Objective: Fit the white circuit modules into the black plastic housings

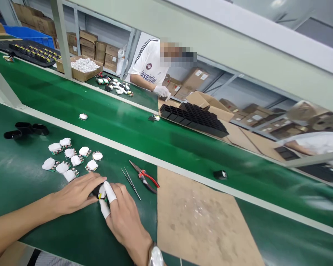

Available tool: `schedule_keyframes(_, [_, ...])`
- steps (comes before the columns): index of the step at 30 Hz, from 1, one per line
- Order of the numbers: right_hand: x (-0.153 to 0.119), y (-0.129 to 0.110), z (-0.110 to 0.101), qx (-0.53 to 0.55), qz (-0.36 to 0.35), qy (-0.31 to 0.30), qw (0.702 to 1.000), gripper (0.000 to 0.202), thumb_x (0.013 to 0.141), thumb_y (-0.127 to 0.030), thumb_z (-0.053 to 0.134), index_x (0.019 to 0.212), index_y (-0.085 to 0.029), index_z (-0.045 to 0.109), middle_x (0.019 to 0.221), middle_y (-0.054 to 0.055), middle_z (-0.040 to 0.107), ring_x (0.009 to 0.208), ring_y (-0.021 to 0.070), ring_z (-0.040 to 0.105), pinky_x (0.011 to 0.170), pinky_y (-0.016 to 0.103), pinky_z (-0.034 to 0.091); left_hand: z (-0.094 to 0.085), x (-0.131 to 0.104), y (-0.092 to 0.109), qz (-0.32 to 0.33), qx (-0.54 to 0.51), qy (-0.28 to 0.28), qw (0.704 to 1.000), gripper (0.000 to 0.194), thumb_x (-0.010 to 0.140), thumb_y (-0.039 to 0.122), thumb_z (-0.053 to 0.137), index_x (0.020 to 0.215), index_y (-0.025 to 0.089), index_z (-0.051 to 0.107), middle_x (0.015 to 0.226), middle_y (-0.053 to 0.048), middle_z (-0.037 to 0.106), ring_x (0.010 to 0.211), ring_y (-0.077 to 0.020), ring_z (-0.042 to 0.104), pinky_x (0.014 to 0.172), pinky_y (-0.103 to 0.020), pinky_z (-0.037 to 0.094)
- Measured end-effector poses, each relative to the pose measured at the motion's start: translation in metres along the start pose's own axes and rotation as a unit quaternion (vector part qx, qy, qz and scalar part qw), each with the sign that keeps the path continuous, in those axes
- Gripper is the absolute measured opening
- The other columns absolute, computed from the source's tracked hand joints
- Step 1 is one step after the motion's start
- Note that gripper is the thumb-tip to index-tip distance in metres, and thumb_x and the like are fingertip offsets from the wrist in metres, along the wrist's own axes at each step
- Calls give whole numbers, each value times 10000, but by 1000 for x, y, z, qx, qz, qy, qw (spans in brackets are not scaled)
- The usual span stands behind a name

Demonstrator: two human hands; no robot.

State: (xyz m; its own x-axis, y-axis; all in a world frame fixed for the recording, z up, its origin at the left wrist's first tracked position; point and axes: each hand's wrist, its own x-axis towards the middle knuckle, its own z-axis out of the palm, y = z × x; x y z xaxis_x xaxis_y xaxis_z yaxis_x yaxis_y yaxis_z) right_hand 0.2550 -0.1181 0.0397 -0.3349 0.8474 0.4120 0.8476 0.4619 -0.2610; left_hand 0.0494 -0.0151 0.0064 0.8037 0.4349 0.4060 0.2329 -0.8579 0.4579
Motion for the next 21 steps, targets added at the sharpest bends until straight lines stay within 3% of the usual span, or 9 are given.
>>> schedule_keyframes(3, [1,0,-5,11,14,-29,999,672,1026,-139,486,1654,-144,246,1312,187,653,1146,326,634,898,497,654,4,-2,-2,-24,-26,-7,999,543,1004,187,617,1490,218,376,1270,-145,676,1124,-317,699,942,-457,607])
schedule_keyframes(6, [-2,4,-7,22,29,-12,999,725,1012,-208,608,1646,-156,260,1423,211,600,1269,351,602,937,522,651,8,-3,-4,-84,-83,-19,993,712,936,238,740,1523,259,336,1262,-109,693,1120,-302,704,953,-453,603])
schedule_keyframes(11, [-6,14,4,50,-3,10,999,521,982,-165,670,1476,-216,513,1446,176,606,1324,333,598,1033,551,611,7,-4,-5,-156,-179,-73,969,829,890,175,729,1572,310,277,1371,-83,673,1216,-270,691,1004,-415,586])
schedule_keyframes(13, [-5,16,10,83,0,6,997,390,1003,-178,643,1386,-213,576,1434,171,610,1311,314,610,1025,520,619,5,-4,-4,-157,-202,-87,963,761,898,155,698,1540,300,317,1395,-84,663,1239,-260,684,1010,-397,583])
schedule_keyframes(16, [-4,18,16,123,12,-11,992,326,1035,-179,581,1359,-208,574,1361,156,640,1238,281,645,980,475,636,0,-3,-5,-150,-184,-94,967,454,931,165,657,1340,268,487,1265,-60,697,1082,-233,727,891,-350,609])
schedule_keyframes(19, [-4,22,17,116,13,-25,993,314,1049,-192,555,1362,-209,568,1254,138,659,1105,260,672,884,440,652,-1,-2,-8,-67,-132,-70,987,139,1003,189,600,1135,234,590,1174,-63,695,973,-208,725,838,-328,603])
schedule_keyframes(21, [-4,26,17,104,-2,-29,994,292,1054,-192,539,1342,-210,587,1215,133,656,1053,252,670,842,422,649,-2,-1,-10,7,-107,-40,993,83,1051,201,561,1076,214,639,1177,-84,698,986,-205,724,864,-327,601])
